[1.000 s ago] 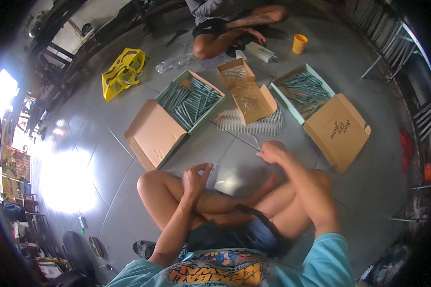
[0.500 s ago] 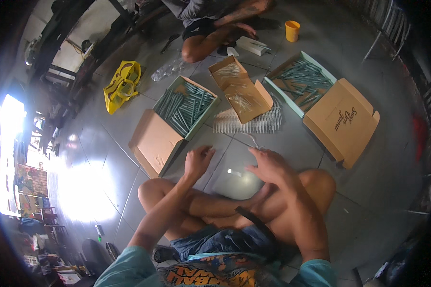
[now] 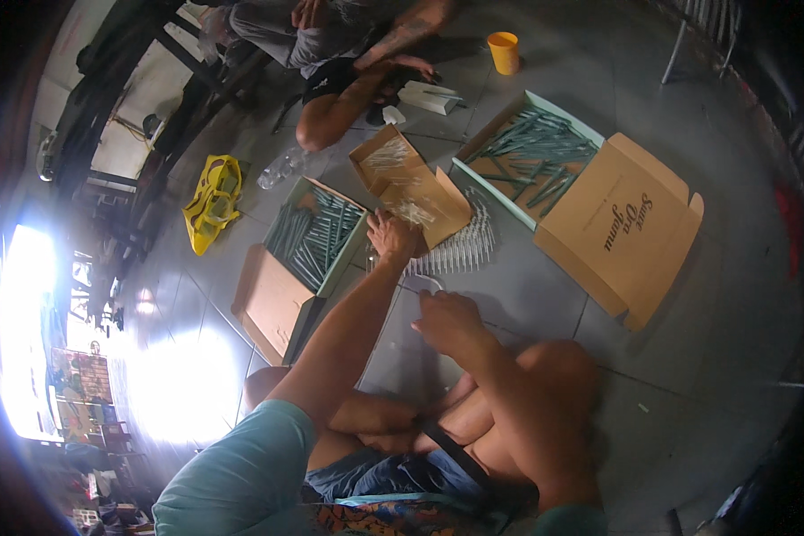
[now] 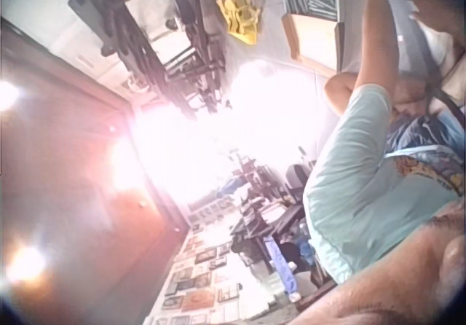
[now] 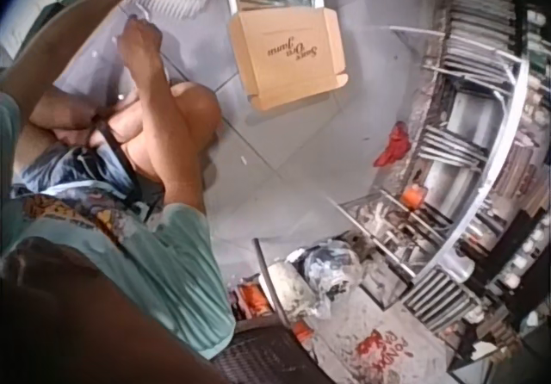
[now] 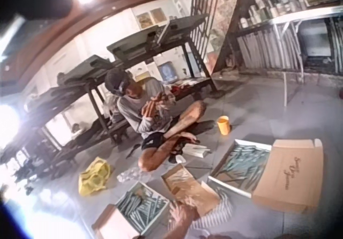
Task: The person assembles markers by inserting a white internal component into a green plastic tube and then attaching a white cap.
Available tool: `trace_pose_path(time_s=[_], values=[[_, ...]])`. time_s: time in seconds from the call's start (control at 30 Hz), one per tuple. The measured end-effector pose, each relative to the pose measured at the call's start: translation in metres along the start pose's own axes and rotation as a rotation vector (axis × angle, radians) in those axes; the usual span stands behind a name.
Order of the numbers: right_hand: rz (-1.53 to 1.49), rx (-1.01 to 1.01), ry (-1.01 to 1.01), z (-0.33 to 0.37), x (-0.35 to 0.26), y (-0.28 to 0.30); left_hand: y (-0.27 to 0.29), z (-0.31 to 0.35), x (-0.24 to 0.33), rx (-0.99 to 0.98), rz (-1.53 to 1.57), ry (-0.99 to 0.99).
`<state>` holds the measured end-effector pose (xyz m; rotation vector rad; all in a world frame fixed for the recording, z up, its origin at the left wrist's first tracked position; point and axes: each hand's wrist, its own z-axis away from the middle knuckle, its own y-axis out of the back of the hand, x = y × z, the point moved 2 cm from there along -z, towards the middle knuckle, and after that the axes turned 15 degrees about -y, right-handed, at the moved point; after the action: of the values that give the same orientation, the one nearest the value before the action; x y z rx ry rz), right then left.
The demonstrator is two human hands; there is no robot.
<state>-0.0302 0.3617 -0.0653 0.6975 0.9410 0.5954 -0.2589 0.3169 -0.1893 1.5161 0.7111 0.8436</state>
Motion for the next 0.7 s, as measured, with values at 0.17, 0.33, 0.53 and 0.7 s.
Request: trace_pose_path(time_s=[0.17,0.33,0.53,0.7], values=[[-0.017,-0.044,0.009,-0.005,-0.002,0.003,-0.017,0.012,0.005,0.132,0.123,0.145],[-0.021,-0.065,0.013,-0.006,-0.007,0.004,-0.024,0.013,0.003,0.159,0.159,0.187],[0.015,-0.006,0.028,-0.005,-0.006,0.004,-0.019,0.018,0.004,0.214,0.167,0.098],[-0.008,0.061,-0.067,-0.014,0.009,0.009,-0.013,0.026,0.0,0.368,0.219,-0.028]])
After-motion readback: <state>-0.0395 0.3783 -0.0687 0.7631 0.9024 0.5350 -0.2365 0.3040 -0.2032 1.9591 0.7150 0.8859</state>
